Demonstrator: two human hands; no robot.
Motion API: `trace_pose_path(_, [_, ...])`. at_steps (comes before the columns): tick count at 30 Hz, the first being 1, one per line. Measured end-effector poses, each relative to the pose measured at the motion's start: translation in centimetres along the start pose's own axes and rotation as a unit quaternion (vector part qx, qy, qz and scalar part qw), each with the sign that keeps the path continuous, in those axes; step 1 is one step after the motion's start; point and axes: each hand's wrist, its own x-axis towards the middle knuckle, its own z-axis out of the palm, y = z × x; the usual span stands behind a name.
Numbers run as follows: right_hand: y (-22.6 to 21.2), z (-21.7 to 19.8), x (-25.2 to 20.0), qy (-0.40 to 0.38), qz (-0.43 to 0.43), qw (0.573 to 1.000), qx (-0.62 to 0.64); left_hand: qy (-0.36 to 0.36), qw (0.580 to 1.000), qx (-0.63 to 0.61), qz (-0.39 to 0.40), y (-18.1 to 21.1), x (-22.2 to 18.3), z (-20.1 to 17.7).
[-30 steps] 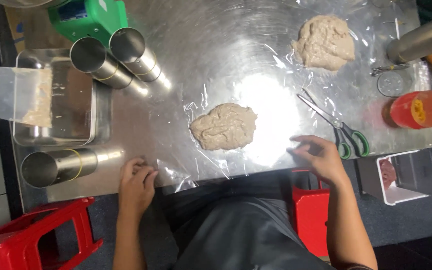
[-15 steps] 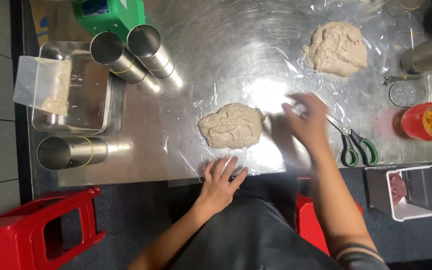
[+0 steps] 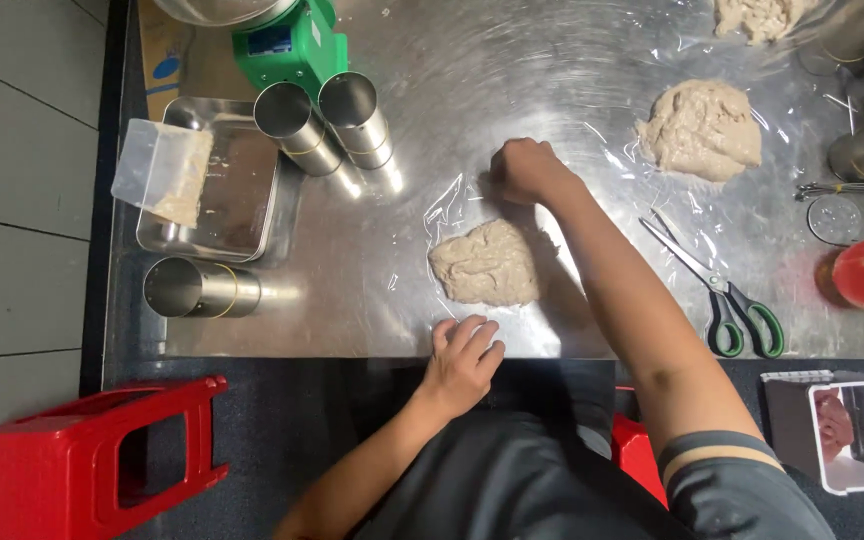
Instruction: Wrapping portions of dough in plastic film and placing them into metal cylindrical molds for shaping.
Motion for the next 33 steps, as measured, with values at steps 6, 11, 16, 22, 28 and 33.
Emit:
trace_pose_path(6, [0.8,-2.0,-2.6,-0.033,-0.023,0.991,0.128,0.02,0.999,0.016,0.023,-0.1,3.0,-0.8])
trace_pose_path(11, [-2.5,-5.6,-6.4,0.009,-0.038,0.986,0.161,0.019,0.999,0.037,0.03,-1.8,5.3,-0.8])
trace_pose_path(16, [-2.2,-3.4,-6.9,0.041,-0.034,0.993,0.102,0.011,0.998,0.045,0.033,-3.2,5.4,-1.0])
trace_pose_path(22, [-1.2,-2.0,-6.3,0.068,-0.039,0.996,0.048,-0.071,0.997,0.001,0.011,-1.7,4.4,-1.8])
trace_pose_path(28, [-0.8,-0.4,-6.8,0.106,-0.076,0.991,0.038,-0.059,0.998,0.004,0.024,-1.9,3.3,-0.7])
trace_pose_path(33, [-1.6,-0.7,-9.0,0.172,-0.114,0.978,-0.017,-0.025,0.998,0.043,0.026,-2.2,8.6,-3.7])
